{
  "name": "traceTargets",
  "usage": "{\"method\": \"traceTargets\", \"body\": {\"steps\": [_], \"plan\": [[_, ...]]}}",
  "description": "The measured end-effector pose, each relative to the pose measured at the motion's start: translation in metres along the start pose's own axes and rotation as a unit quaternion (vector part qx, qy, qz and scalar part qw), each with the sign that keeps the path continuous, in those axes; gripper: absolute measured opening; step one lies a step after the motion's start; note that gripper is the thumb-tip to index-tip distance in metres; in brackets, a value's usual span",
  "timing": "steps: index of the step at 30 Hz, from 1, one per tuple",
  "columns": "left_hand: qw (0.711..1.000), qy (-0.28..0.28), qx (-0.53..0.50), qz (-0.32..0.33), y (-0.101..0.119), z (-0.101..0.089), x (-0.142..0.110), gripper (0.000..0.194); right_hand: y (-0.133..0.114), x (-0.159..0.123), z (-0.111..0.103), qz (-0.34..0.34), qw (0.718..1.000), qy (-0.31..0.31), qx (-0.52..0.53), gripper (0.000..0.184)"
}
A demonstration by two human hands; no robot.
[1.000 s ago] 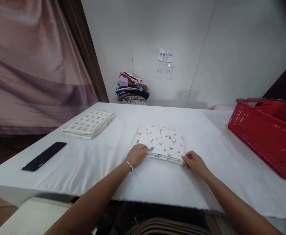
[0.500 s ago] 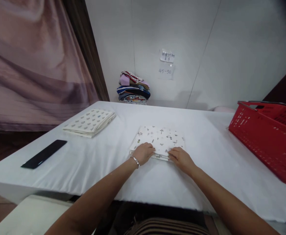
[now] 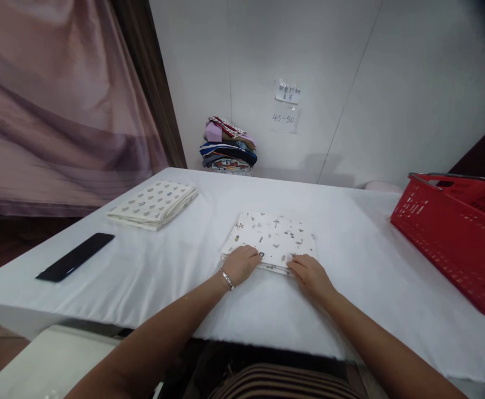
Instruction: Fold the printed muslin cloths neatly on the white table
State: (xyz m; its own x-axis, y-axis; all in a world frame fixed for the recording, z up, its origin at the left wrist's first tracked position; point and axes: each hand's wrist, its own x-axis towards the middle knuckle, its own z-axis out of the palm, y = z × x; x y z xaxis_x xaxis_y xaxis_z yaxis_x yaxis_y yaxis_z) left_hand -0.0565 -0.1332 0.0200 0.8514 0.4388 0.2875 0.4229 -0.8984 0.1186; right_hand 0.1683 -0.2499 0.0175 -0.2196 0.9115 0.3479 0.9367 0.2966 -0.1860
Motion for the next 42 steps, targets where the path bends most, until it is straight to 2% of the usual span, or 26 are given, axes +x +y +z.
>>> {"method": "traceTargets", "body": {"steps": [7, 9, 14, 20, 24, 27, 31, 33, 35, 38, 42], "plan": [[1.0, 0.014, -0.01, -0.016, -0.008, -0.006, -0.008, 0.02, -0.003, -0.001, -0.004, -0.008, 1.0, -0.009, 0.019, 0.023], [1.0, 0.025, -0.004, -0.015, -0.011, -0.003, -0.009, 0.02, -0.003, -0.002, -0.002, -0.004, 1.0, 0.003, 0.017, 0.023], [0.997, 0.073, 0.036, 0.008, -0.012, 0.005, -0.013, 0.02, -0.004, -0.006, 0.008, -0.027, 0.997, 0.079, 0.0, 0.026], [0.996, 0.078, 0.042, 0.015, -0.013, 0.001, -0.02, 0.015, -0.004, -0.015, 0.013, -0.036, 0.997, 0.075, -0.001, 0.031], [0.996, 0.082, 0.029, -0.013, -0.017, -0.005, -0.029, 0.016, -0.003, -0.021, 0.015, -0.031, 0.997, 0.076, 0.01, 0.039], [0.997, 0.074, 0.012, -0.03, -0.018, -0.012, -0.028, 0.024, -0.005, -0.02, 0.011, -0.004, 0.998, 0.06, 0.033, 0.036], [0.99, 0.085, 0.009, -0.112, -0.02, -0.02, -0.007, 0.026, -0.012, -0.011, 0.001, 0.046, 0.996, 0.032, 0.07, 0.022], [0.987, 0.094, 0.017, -0.13, -0.024, -0.018, 0.005, 0.026, -0.013, -0.008, 0.0, 0.054, 0.995, 0.031, 0.072, 0.024], [0.989, 0.073, 0.023, -0.128, -0.03, -0.012, 0.012, 0.034, -0.013, -0.01, 0.002, 0.047, 0.996, 0.041, 0.067, 0.026], [0.989, 0.008, 0.025, -0.144, -0.036, 0.001, 0.011, 0.045, -0.012, -0.013, 0.003, 0.04, 0.996, 0.038, 0.073, 0.027], [0.987, -0.017, 0.036, -0.156, -0.038, 0.01, 0.003, 0.046, -0.021, 0.003, -0.013, 0.096, 0.99, -0.013, 0.099, 0.023]]}}
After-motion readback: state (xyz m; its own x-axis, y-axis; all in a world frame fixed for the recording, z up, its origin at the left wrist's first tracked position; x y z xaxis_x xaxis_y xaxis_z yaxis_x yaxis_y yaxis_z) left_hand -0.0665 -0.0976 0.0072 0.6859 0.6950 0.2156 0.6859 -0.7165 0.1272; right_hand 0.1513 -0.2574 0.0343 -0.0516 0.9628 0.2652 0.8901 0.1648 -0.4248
